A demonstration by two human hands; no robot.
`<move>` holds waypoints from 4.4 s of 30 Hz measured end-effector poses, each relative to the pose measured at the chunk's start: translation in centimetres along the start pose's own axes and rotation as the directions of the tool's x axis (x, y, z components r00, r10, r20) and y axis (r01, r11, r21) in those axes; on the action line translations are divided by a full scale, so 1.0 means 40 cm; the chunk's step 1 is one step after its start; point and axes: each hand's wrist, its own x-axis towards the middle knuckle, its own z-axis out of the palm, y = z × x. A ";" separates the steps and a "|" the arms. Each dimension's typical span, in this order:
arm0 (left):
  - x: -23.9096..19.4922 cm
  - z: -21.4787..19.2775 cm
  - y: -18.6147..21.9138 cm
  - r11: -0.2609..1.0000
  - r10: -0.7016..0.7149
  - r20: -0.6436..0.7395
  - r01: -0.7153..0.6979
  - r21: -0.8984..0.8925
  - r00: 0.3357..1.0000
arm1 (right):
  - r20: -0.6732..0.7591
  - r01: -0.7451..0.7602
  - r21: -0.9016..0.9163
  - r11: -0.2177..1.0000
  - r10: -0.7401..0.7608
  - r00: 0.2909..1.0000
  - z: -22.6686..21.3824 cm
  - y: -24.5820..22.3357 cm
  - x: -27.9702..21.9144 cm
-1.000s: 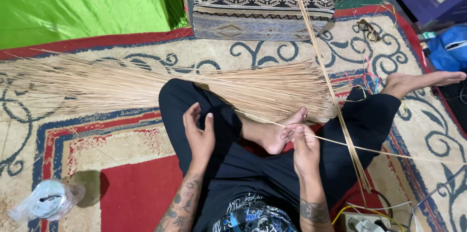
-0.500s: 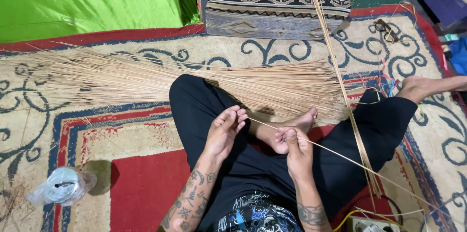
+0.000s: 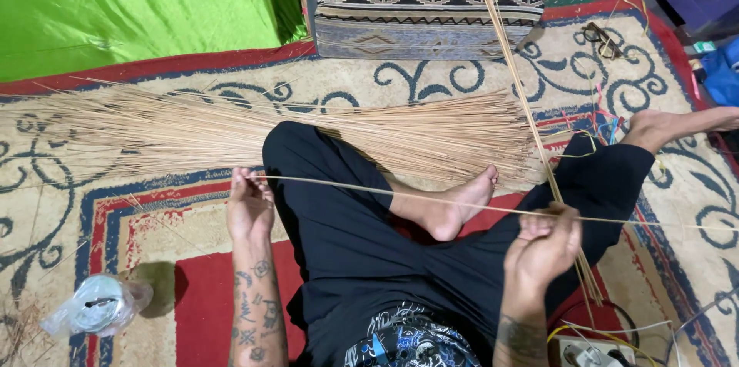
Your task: Weaving thin wooden sticks into a mat by hand while sitting on the floor
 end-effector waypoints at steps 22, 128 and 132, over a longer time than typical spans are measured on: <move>-0.051 0.088 -0.077 0.994 0.066 0.154 -0.078 0.076 0.986 | -0.039 -0.165 0.000 0.986 0.165 0.985 0.056 0.028 -0.055; -0.353 0.277 -0.173 0.092 0.068 0.825 -0.826 0.555 0.562 | 0.137 -0.074 -0.296 0.952 0.119 0.983 0.033 0.097 -0.025; -0.419 0.270 -0.231 0.437 -0.800 0.566 -0.455 0.776 0.198 | 0.120 -0.033 -0.239 0.970 0.063 0.991 0.080 0.056 0.017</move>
